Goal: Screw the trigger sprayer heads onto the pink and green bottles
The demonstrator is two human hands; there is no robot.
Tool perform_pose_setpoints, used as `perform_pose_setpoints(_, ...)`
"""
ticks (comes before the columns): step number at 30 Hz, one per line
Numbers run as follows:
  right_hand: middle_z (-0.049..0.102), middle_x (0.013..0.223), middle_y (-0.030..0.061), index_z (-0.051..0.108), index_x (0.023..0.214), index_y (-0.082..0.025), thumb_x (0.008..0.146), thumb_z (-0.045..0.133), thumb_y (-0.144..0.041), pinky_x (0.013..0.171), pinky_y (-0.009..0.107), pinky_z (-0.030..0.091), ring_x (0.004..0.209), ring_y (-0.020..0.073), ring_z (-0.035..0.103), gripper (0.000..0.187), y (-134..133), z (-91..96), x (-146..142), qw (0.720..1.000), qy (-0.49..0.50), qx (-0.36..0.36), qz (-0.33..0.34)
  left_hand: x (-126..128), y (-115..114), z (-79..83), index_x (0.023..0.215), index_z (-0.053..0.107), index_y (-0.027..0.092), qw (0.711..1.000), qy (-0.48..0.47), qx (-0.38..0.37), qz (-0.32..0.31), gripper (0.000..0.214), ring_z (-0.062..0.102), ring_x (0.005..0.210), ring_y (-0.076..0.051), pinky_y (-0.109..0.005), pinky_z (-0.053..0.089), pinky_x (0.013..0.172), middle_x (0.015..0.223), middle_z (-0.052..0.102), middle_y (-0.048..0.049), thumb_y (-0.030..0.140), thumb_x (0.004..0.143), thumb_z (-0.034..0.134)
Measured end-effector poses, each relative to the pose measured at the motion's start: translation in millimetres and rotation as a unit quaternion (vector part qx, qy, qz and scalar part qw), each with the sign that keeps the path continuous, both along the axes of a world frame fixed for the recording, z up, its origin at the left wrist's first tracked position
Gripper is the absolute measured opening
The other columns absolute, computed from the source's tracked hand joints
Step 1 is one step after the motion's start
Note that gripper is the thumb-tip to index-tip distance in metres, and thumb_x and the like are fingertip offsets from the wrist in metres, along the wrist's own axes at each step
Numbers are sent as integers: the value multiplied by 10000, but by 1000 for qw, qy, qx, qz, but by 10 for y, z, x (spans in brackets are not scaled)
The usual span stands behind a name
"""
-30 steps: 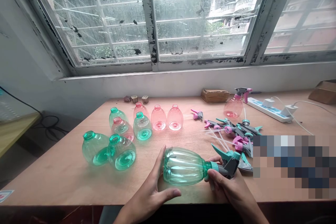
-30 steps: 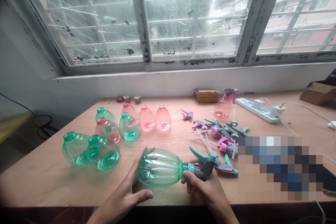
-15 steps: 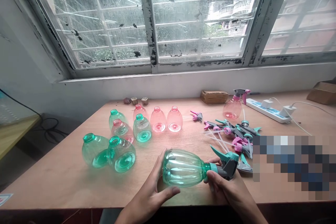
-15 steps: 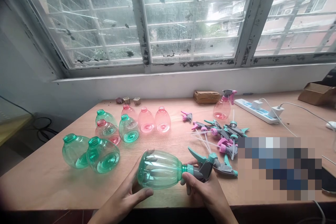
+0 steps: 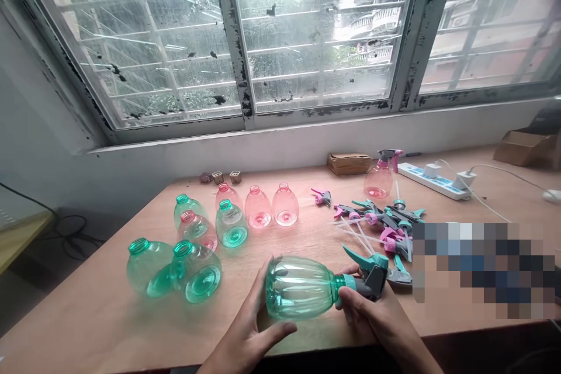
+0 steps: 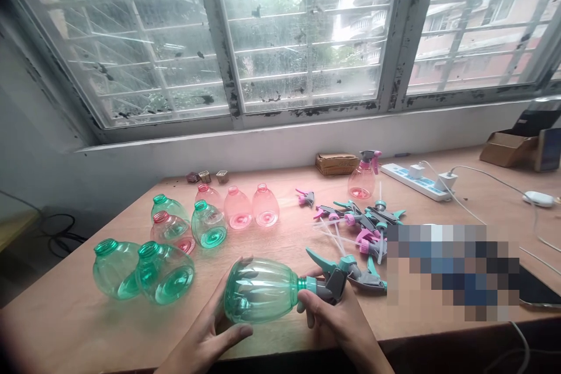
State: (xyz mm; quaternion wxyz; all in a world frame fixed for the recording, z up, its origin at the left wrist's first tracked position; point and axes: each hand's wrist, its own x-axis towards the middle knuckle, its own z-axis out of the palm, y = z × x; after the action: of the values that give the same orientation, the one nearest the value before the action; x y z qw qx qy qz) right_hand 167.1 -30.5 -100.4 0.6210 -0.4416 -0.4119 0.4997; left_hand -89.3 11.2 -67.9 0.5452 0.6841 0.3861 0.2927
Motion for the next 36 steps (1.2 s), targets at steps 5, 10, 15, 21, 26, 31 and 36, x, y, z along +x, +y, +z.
perform_pose_setpoints(5,731,618,28,660,922,-168,758,872,-517,464,251,433,446,139,575,440,15,23,-4,999,31,11,13,-7,48,-41,1634,187,356,1000,13,25,2,947,125,1595,-335,-476,118,1307,1744,150,-27,467,883,754)
perform_pose_setpoints(10,733,623,21,656,919,-167,769,875,-492,458,234,430,449,128,576,420,15,31,-7,999,42,14,19,-2,51,-70,1627,199,374,999,-4,32,-8,916,166,1588,-331,-473,163,1300,1735,192,-26,452,896,746)
perform_pose_setpoints(15,738,610,22,647,929,-174,748,888,-502,452,232,439,439,129,571,446,13,39,-16,999,43,11,11,3,42,-77,1623,148,427,1000,-11,24,10,933,226,1574,-319,-476,192,1291,1727,222,-4,443,904,742)
perform_pose_setpoints(21,742,607,33,666,902,-168,715,908,-509,458,253,434,436,144,575,458,7,42,-25,999,39,2,0,-10,46,-87,1640,38,387,999,11,31,23,1044,201,1578,-349,-514,174,1286,1739,170,-43,492,881,746)
perform_pose_setpoints(26,750,650,41,703,903,-158,730,906,-488,489,265,438,470,144,590,424,5,11,-12,1000,25,-4,18,1,47,-45,1652,77,304,1000,-18,6,24,1165,154,1584,-374,-526,157,1288,1722,225,-92,502,789,833)
perform_pose_setpoints(31,736,642,37,702,892,-166,727,898,-517,466,260,422,468,134,549,434,11,9,-7,1000,8,-5,4,36,69,-42,1635,184,343,999,-27,6,17,1057,219,1572,-355,-501,218,1284,1725,225,-51,447,808,835)
perform_pose_setpoints(36,736,621,35,701,884,-166,717,906,-506,454,248,408,460,129,534,431,1,30,-13,1000,3,-12,-7,25,50,-42,1635,56,410,999,-15,21,20,1060,214,1578,-320,-497,192,1286,1723,232,-16,416,866,786)
